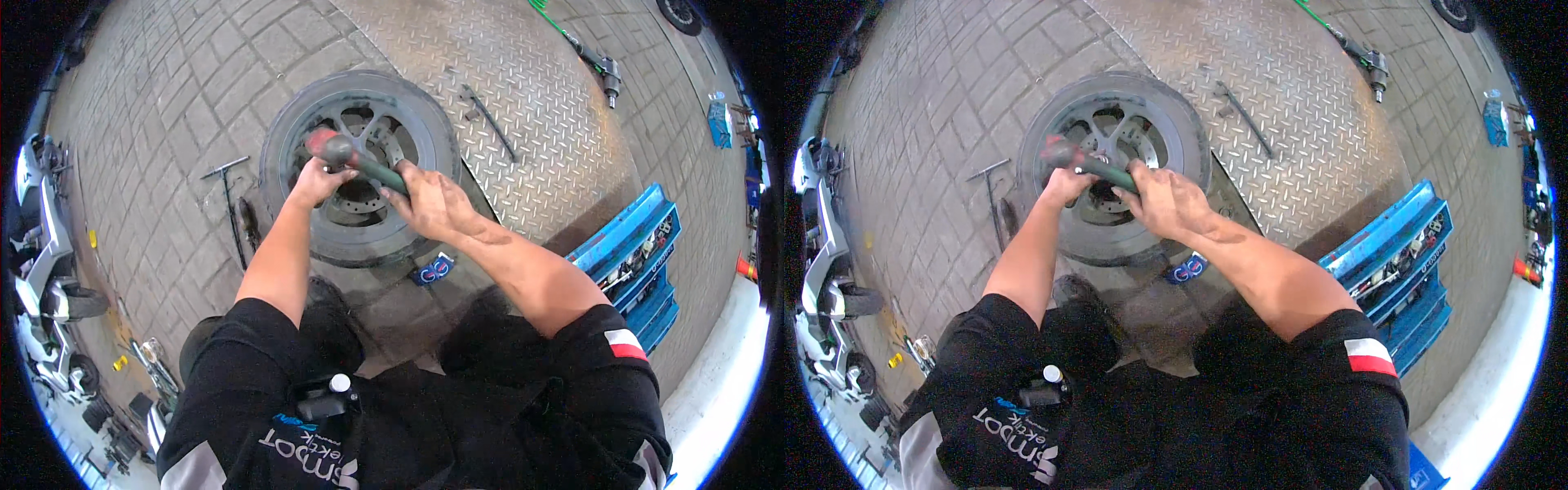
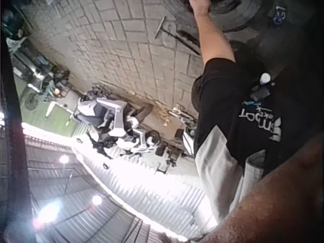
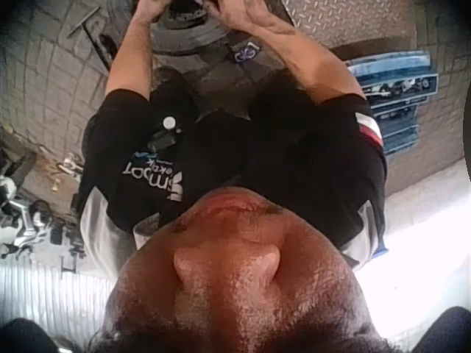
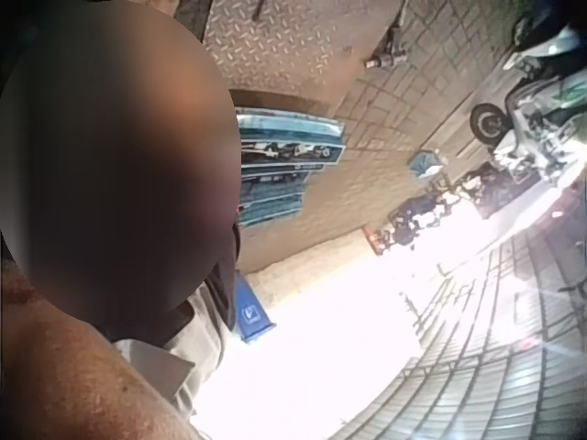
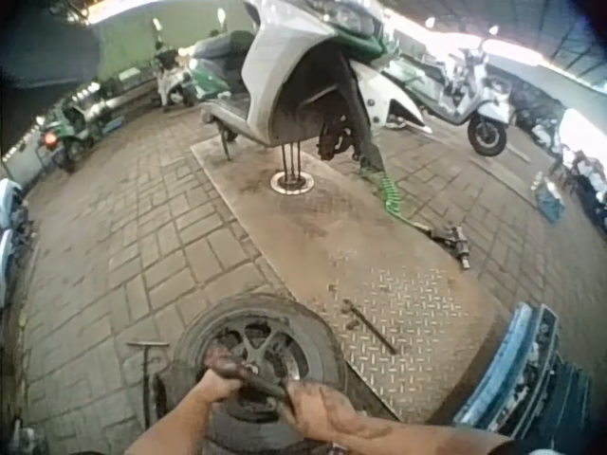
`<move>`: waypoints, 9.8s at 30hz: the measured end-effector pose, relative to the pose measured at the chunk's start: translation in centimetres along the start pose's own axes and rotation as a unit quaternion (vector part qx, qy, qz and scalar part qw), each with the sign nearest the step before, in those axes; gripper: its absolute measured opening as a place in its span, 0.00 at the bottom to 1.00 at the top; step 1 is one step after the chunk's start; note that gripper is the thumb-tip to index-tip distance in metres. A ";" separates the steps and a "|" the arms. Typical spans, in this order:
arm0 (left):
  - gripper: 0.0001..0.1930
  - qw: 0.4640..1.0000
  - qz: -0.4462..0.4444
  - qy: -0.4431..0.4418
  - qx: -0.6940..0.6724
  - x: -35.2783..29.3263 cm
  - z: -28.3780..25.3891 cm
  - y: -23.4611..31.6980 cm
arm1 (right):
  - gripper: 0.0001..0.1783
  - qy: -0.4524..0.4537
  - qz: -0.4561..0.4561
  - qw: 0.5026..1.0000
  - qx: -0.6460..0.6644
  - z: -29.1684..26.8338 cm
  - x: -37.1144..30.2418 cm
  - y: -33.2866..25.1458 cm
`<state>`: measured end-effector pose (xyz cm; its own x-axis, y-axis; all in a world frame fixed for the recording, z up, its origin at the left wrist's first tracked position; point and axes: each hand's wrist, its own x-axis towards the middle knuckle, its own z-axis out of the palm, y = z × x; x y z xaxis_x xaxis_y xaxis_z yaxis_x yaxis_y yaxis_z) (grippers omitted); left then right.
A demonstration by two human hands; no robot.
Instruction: The person applies lubricant to a bearing by hand, inserts the bearing into a scooter wheel, and then uses a hammer and a metal rod to seat the bearing and axle components into the wheel hub.
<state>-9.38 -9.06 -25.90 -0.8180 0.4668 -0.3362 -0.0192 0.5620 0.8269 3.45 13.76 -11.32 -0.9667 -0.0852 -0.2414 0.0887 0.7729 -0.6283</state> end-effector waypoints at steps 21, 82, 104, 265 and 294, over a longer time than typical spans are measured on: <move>0.41 0.978 0.001 0.062 0.199 -0.6 2.4 3.7 | 0.21 0.328 -0.175 0.928 0.033 -2.8 0.4 -0.4; 0.20 0.801 -0.087 -0.434 0.404 -14.3 -11.6 -6.6 | 0.43 -0.023 0.103 0.989 -0.105 1.4 -0.9 12.4; 0.31 0.714 0.026 -0.487 0.502 -10.4 -11.0 -9.4 | 0.25 0.050 0.419 0.861 -0.284 -0.7 7.5 23.2; 0.33 0.798 -0.096 -0.400 0.441 -13.3 -13.0 -8.5 | 0.16 0.323 0.278 0.861 0.277 -13.1 0.5 22.1; 0.24 0.770 -0.119 -0.463 0.422 -11.0 -11.7 -7.7 | 0.33 0.181 0.285 0.937 0.089 7.6 0.8 15.2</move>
<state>-6.94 -26.57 -23.28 -0.0805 0.3493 -0.9335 0.5945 0.7686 0.2364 5.87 20.65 -26.62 -0.7651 0.5536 -0.3290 0.6233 0.5083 -0.5942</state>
